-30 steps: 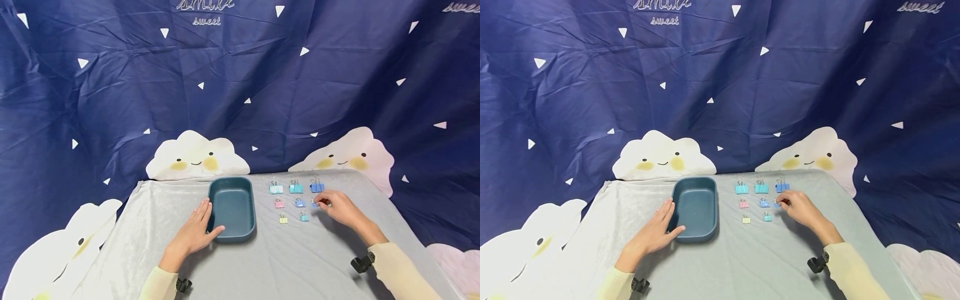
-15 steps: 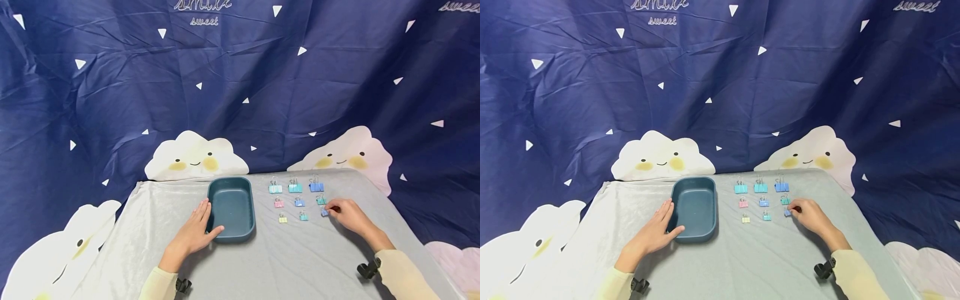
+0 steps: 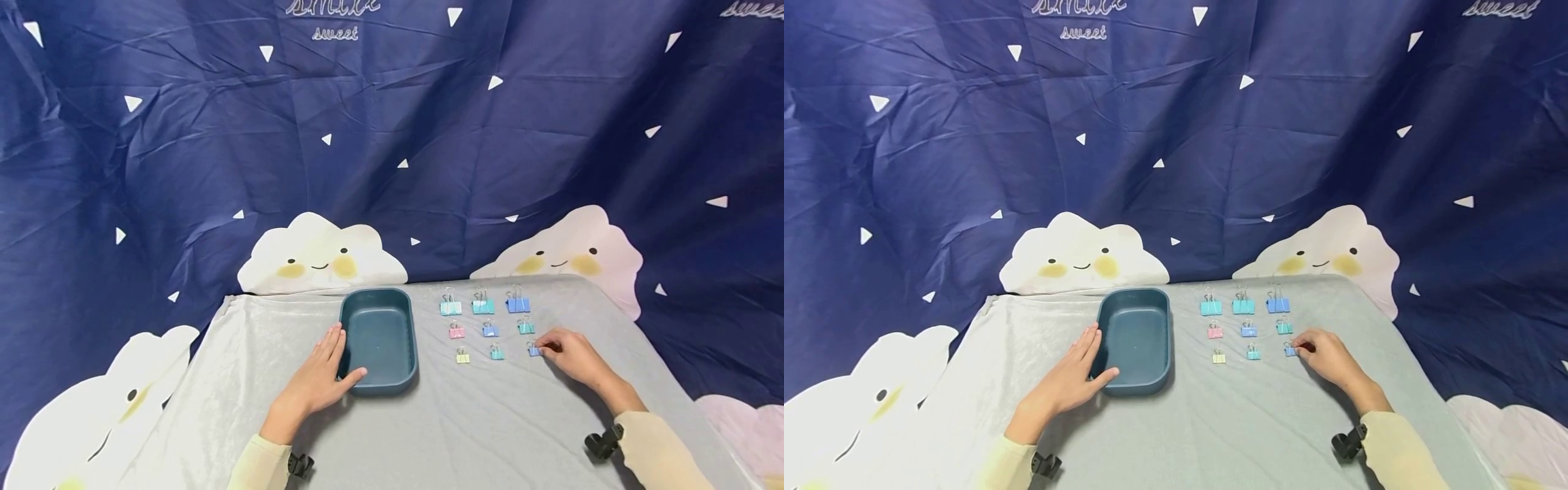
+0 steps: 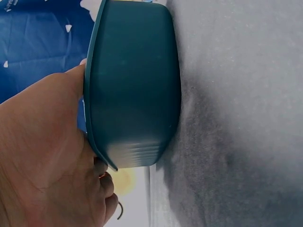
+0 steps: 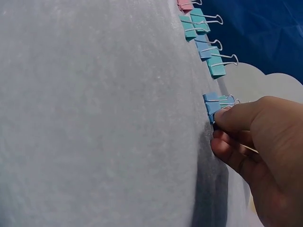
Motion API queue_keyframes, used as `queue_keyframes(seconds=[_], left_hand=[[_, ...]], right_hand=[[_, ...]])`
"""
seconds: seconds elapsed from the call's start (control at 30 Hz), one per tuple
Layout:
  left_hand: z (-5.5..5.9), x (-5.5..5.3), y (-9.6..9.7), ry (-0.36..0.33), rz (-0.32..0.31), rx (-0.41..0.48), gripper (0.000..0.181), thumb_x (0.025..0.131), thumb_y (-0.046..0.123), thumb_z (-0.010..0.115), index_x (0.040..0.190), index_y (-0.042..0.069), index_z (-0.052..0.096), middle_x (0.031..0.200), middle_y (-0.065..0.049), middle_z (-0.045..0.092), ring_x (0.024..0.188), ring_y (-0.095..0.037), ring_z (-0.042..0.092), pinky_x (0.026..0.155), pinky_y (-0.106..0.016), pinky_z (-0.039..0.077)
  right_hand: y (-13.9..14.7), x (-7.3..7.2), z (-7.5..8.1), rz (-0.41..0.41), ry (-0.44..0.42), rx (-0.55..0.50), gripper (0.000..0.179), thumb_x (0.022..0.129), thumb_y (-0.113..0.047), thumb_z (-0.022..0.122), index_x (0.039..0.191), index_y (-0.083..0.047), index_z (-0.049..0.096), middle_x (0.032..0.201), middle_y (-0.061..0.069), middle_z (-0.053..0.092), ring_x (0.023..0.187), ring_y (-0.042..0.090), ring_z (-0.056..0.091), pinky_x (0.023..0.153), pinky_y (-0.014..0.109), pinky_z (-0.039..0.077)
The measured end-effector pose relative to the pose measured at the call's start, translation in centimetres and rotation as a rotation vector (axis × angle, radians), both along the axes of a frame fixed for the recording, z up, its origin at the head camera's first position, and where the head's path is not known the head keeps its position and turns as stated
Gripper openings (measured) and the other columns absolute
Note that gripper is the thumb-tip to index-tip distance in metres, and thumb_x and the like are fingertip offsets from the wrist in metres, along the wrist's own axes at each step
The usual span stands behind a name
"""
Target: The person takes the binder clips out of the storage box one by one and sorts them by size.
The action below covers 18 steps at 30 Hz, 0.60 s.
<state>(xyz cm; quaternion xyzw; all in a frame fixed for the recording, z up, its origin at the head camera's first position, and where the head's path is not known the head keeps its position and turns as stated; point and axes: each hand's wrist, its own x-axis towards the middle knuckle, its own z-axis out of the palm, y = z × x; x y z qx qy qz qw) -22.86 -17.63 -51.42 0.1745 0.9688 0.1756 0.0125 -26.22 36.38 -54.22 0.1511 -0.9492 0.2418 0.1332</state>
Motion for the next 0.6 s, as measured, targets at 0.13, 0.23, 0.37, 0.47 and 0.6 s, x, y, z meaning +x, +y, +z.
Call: queue_keyframes(seconds=[0.13, 0.23, 0.37, 0.47, 0.6], left_hand=[[0.01, 0.09, -0.01, 0.009, -0.005, 0.010, 0.102, 0.103, 0.068, 0.053, 0.169, -0.001, 0.018, 0.180, -0.016, 0.010, 0.168, -0.034, 0.010, 0.136, -0.053, 0.019], [0.07, 0.18, 0.02, 0.023, -0.011, 0.020, 0.101, 0.103, 0.067, 0.055, 0.168, -0.002, 0.021, 0.179, -0.018, 0.013, 0.167, -0.036, 0.014, 0.135, -0.055, 0.021], [0.18, 0.19, 0.02, 0.010, -0.009, 0.012, 0.102, 0.103, 0.067, 0.054, 0.169, -0.001, 0.019, 0.180, -0.017, 0.011, 0.167, -0.035, 0.013, 0.135, -0.054, 0.021], [0.26, 0.16, 0.01, -0.001, -0.007, 0.011, 0.102, 0.103, 0.068, 0.054, 0.169, -0.001, 0.018, 0.180, -0.016, 0.010, 0.168, -0.034, 0.011, 0.136, -0.053, 0.020], [0.39, 0.13, 0.02, -0.003, -0.007, 0.013, 0.101, 0.103, 0.068, 0.053, 0.169, -0.002, 0.019, 0.180, -0.017, 0.010, 0.168, -0.034, 0.011, 0.136, -0.053, 0.020]], right_hand=[[-0.14, 0.28, 0.06, -0.020, -0.034, -0.012, 0.008, 0.089, 0.002, 0.080, 0.093, -0.005, 0.081, 0.095, 0.008, 0.077, 0.084, 0.018, 0.068, 0.072, 0.035, 0.058], [-0.16, 0.44, 0.20, -0.030, -0.063, -0.032, 0.008, 0.090, 0.001, 0.080, 0.098, -0.002, 0.081, 0.098, 0.012, 0.077, 0.085, 0.021, 0.069, 0.071, 0.035, 0.057], [-0.09, 0.46, 0.36, -0.033, -0.087, -0.049, 0.013, 0.091, -0.001, 0.080, 0.104, -0.001, 0.080, 0.100, 0.014, 0.077, 0.085, 0.021, 0.068, 0.071, 0.033, 0.056], [-0.05, 0.44, 0.36, -0.033, -0.086, -0.048, 0.014, 0.091, 0.000, 0.080, 0.105, -0.002, 0.080, 0.100, 0.011, 0.077, 0.084, 0.018, 0.067, 0.071, 0.031, 0.056], [-0.08, 0.47, 0.36, -0.033, -0.076, -0.050, 0.015, 0.090, 0.001, 0.080, 0.104, -0.003, 0.080, 0.098, 0.009, 0.077, 0.083, 0.015, 0.065, 0.070, 0.030, 0.055]])
